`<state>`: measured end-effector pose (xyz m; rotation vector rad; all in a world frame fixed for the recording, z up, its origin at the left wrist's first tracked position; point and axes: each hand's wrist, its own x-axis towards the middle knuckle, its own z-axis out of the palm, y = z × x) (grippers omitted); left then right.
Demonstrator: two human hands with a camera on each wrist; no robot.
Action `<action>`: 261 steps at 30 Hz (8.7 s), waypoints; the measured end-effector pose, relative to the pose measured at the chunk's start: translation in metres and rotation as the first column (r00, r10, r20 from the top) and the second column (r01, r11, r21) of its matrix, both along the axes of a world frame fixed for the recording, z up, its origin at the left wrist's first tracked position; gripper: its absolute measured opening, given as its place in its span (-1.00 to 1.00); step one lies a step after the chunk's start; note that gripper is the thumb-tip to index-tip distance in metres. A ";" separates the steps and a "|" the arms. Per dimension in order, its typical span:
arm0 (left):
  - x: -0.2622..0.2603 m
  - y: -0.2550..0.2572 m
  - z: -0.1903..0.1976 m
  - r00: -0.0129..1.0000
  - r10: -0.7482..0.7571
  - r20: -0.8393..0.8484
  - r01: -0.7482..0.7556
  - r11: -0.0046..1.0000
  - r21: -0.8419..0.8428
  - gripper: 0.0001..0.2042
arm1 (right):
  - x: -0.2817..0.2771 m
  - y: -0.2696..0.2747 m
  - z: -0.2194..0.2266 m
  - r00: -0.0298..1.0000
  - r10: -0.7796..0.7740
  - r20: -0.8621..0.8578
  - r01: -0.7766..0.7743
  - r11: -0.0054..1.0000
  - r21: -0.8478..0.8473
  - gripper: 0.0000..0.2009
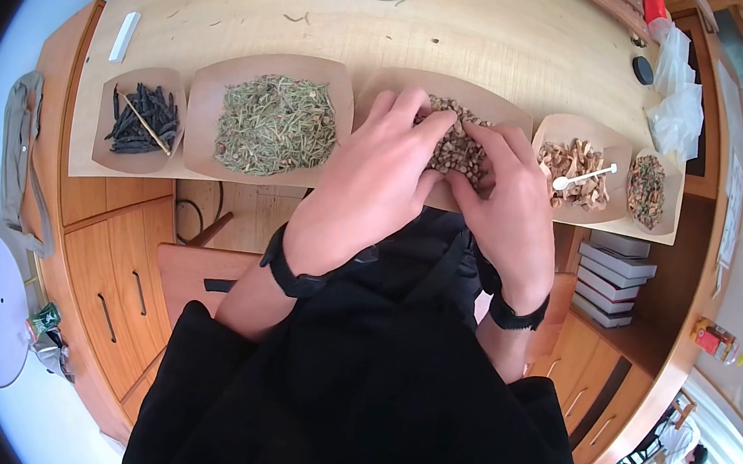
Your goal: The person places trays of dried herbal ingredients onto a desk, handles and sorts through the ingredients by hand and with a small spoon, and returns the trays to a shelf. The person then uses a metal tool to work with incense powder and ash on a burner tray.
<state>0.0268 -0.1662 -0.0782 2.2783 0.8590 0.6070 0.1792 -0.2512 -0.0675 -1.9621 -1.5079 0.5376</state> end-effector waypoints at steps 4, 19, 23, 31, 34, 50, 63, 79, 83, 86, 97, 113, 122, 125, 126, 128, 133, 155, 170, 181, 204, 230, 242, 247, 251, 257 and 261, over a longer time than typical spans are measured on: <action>0.003 0.002 -0.005 0.999 0.006 0.041 -0.006 1.000 0.010 -0.58 | -0.005 0.007 -0.003 0.999 -0.039 -0.015 0.039 0.998 0.051 -0.62; -0.014 -0.001 0.009 1.000 -0.007 0.003 0.007 0.999 0.043 -0.51 | 0.005 -0.004 0.011 0.997 0.005 0.075 -0.005 1.000 0.000 -0.48; 0.000 0.000 0.004 0.998 0.000 -0.067 0.002 0.999 0.033 -0.51 | -0.006 0.004 0.000 0.991 0.040 0.128 -0.046 0.998 0.041 -0.45; 0.003 0.001 -0.010 0.995 0.014 0.094 -0.014 1.000 -0.009 -0.65 | -0.006 0.006 -0.004 0.998 -0.007 -0.069 0.014 0.995 0.099 -0.56; 0.001 0.001 -0.008 0.986 0.026 0.162 -0.020 0.999 -0.037 -0.68 | -0.004 0.004 -0.002 0.994 -0.014 -0.106 0.024 0.995 0.100 -0.56; -0.004 -0.005 0.002 1.000 -0.004 -0.020 0.004 1.000 -0.016 -0.56 | -0.003 -0.002 -0.003 0.999 0.004 0.046 -0.007 0.998 0.057 -0.52; -0.011 0.001 -0.007 0.970 0.027 0.244 -0.026 1.000 -0.007 -0.66 | 0.000 -0.004 -0.002 0.997 -0.019 -0.080 0.032 0.987 0.160 -0.63; -0.011 0.002 -0.004 0.998 0.027 0.049 -0.028 1.000 0.009 -0.69 | -0.006 -0.003 -0.001 0.999 -0.010 -0.034 0.013 0.997 0.072 -0.65; -0.015 -0.001 0.001 0.994 0.081 0.077 -0.080 0.997 -0.015 -0.72 | -0.003 -0.003 0.003 0.999 -0.046 0.003 0.044 0.984 0.173 -0.73; -0.013 -0.001 -0.002 0.990 0.110 0.090 -0.110 0.994 -0.002 -0.72 | -0.003 0.003 0.007 0.984 -0.152 -0.093 0.161 0.982 0.103 -0.81; 0.002 0.004 -0.005 0.990 0.138 0.030 -0.140 0.987 0.077 -0.87 | -0.009 0.031 -0.014 0.984 -0.171 0.044 0.162 0.975 0.154 -0.93; -0.004 0.003 -0.001 0.939 0.121 0.323 -0.114 0.993 -0.041 -0.86 | -0.003 0.001 0.003 0.985 -0.080 -0.156 0.116 0.964 0.239 -0.91; -0.026 0.001 0.005 0.947 0.109 0.302 -0.147 0.983 0.106 -0.91 | -0.002 -0.006 0.006 0.990 0.003 -0.143 0.018 0.989 0.149 -0.94; -0.031 0.001 0.003 0.943 0.141 0.302 -0.174 0.981 0.086 -0.91 | -0.001 -0.003 0.007 0.993 -0.081 -0.083 0.091 0.989 0.120 -0.92; -0.033 0.001 0.002 0.946 0.142 0.290 -0.174 0.981 0.085 -0.92 | 0.001 -0.001 0.006 0.994 -0.113 0.002 0.113 0.990 0.083 -0.92; -0.039 -0.001 0.002 0.948 0.161 0.273 -0.184 0.981 0.063 -0.92 | 0.001 0.004 0.004 0.987 -0.138 0.082 0.134 0.990 0.052 -0.92; -0.062 -0.003 0.001 0.936 0.272 0.221 -0.273 0.962 -0.026 -0.89 | -0.010 0.018 0.001 0.979 -0.084 0.188 0.051 0.983 0.175 -0.91; -0.077 -0.011 0.002 0.925 0.280 0.255 -0.303 0.951 0.055 -0.92 | -0.021 0.026 -0.006 0.980 -0.106 0.171 0.086 0.989 0.119 -0.94; -0.062 -0.015 0.001 0.948 0.088 0.306 -0.169 0.954 0.247 -0.74 | -0.029 -0.002 0.016 0.978 0.188 0.093 -0.206 0.943 0.261 -0.88; -0.063 -0.010 -0.001 0.967 0.041 0.251 -0.138 0.913 0.383 -0.70 | -0.025 -0.003 0.012 0.971 0.241 0.004 -0.234 0.939 0.252 -0.90; -0.087 0.012 0.006 0.894 0.403 0.198 -0.446 0.848 0.287 -0.86 | -0.019 0.011 0.003 0.987 -0.099 0.130 0.081 0.987 0.136 -0.90; -0.033 -0.004 0.002 0.966 0.223 0.127 -0.239 0.964 0.121 -0.91 | -0.025 0.008 0.008 0.996 -0.050 -0.078 0.060 0.990 0.130 -0.93; -0.054 -0.008 0.001 0.754 0.436 0.491 -0.098 0.814 -0.572 -0.90 | -0.055 0.020 0.009 0.979 0.047 -0.200 0.039 0.912 0.407 -0.88; -0.062 -0.008 0.004 0.650 0.504 0.569 -0.027 0.763 -0.646 -0.86 | -0.073 0.028 0.006 0.976 0.075 -0.205 0.026 0.892 0.451 -0.86; -0.064 -0.008 -0.001 0.630 0.506 0.589 -0.042 0.780 -0.625 -0.87 | -0.077 0.029 0.002 0.982 0.088 -0.164 -0.005 0.893 0.449 -0.86; -0.085 0.009 0.003 0.805 0.463 0.371 -0.410 0.886 -0.216 -0.92 | -0.049 0.021 0.000 0.994 0.097 -0.050 -0.072 0.928 0.367 -0.89; -0.103 0.023 0.011 0.852 0.478 0.214 -0.523 0.804 0.283 -0.87 | -0.024 0.015 0.003 0.995 -0.093 0.028 0.084 0.970 0.230 -0.92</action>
